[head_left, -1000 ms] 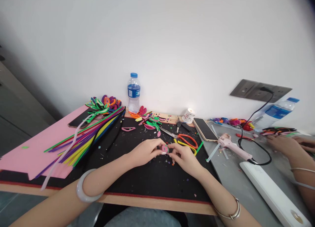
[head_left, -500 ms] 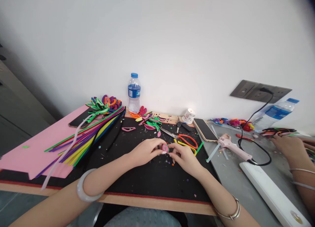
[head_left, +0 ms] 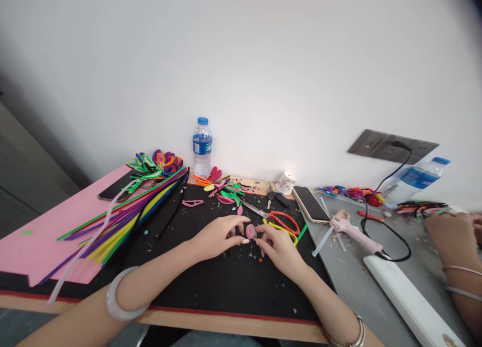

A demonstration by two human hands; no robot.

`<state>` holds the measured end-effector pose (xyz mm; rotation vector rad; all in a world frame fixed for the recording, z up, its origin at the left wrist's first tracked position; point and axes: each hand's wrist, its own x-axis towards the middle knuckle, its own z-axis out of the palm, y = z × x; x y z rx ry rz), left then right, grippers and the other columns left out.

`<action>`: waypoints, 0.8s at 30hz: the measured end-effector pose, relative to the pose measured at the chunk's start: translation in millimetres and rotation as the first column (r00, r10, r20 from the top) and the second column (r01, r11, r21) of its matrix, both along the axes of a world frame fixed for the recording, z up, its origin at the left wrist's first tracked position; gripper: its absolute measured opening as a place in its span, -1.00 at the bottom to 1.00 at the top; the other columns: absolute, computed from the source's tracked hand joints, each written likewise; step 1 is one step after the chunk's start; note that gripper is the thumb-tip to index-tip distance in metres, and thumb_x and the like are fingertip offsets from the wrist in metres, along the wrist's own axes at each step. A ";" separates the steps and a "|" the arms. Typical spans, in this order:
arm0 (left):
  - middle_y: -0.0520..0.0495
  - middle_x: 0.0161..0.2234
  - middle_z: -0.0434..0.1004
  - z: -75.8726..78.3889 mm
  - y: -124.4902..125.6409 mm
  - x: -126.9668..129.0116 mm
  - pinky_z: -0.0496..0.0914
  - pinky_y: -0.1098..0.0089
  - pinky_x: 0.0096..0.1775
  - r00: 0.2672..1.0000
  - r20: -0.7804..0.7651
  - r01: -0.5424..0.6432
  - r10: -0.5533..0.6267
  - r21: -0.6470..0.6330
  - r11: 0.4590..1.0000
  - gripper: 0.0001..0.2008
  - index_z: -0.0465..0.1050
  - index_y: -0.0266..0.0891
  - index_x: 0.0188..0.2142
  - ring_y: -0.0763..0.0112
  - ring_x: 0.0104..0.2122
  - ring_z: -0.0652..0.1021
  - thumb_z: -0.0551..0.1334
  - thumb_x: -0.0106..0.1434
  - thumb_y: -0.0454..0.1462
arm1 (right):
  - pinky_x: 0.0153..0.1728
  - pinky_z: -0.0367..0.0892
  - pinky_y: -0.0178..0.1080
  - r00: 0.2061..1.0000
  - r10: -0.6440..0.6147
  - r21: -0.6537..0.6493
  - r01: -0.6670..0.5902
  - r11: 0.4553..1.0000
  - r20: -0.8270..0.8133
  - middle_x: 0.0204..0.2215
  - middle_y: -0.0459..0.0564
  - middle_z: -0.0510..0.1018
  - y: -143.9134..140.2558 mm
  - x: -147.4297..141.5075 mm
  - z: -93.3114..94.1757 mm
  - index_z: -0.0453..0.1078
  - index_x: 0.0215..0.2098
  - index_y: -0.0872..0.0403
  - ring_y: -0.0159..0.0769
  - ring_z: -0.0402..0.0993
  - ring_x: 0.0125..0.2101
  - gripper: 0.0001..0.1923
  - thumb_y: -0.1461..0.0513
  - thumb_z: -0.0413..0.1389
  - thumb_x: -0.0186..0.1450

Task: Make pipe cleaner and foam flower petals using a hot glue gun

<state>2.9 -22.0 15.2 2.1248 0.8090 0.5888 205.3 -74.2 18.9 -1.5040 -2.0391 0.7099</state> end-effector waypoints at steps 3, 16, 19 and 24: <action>-0.03 -0.26 0.43 1.5 0.8 -0.1 0.36 0.45 -0.36 1.000 0.003 -0.003 0.003 0.005 1.000 -0.62 0.29 -0.18 0.00 0.51 -0.48 0.43 0.17 0.19 -0.21 | -0.51 0.17 -0.37 0.999 -0.036 -0.001 0.036 0.999 0.010 -0.67 -0.19 0.42 1.1 1.2 -3.9 0.34 -0.18 0.10 -0.38 0.35 -0.62 -0.83 0.24 0.02 0.27; -0.04 -0.27 0.46 5.8 14.4 -7.1 0.35 0.44 -0.31 0.991 -0.002 -0.133 0.133 0.016 0.991 -0.73 0.34 -0.18 -0.07 0.46 -0.43 0.43 0.08 0.23 -0.24 | -0.47 0.25 -0.32 0.943 0.050 0.036 -0.066 0.997 0.330 -0.46 -0.01 0.54 -9.6 -5.8 -6.2 0.21 0.12 0.10 -0.21 0.48 -0.46 -0.52 0.34 0.03 0.22; -0.06 -0.29 0.47 4.6 22.3 -9.8 0.35 0.44 -0.31 0.982 0.012 -0.189 0.189 0.018 0.982 -0.74 0.37 -0.20 -0.10 0.43 -0.41 0.45 0.05 0.24 -0.25 | -0.46 0.27 -0.35 0.978 0.050 0.013 -0.054 0.998 0.201 -0.50 -0.07 0.51 -11.2 -3.1 -9.0 0.17 0.14 0.06 -0.27 0.46 -0.50 -0.50 0.35 0.01 0.22; -0.01 -0.44 0.49 2.4 36.4 -16.5 0.32 0.45 -0.32 0.969 -0.014 -0.247 0.247 0.033 0.968 -0.76 0.41 -0.22 -0.18 0.43 -0.47 0.46 0.02 0.27 -0.24 | -0.54 0.27 -0.40 1.000 -0.023 0.036 0.024 0.999 -0.010 -0.63 -0.12 0.42 -10.0 0.7 -18.4 0.36 -0.25 0.06 -0.36 0.40 -0.62 -0.80 0.26 -0.09 0.29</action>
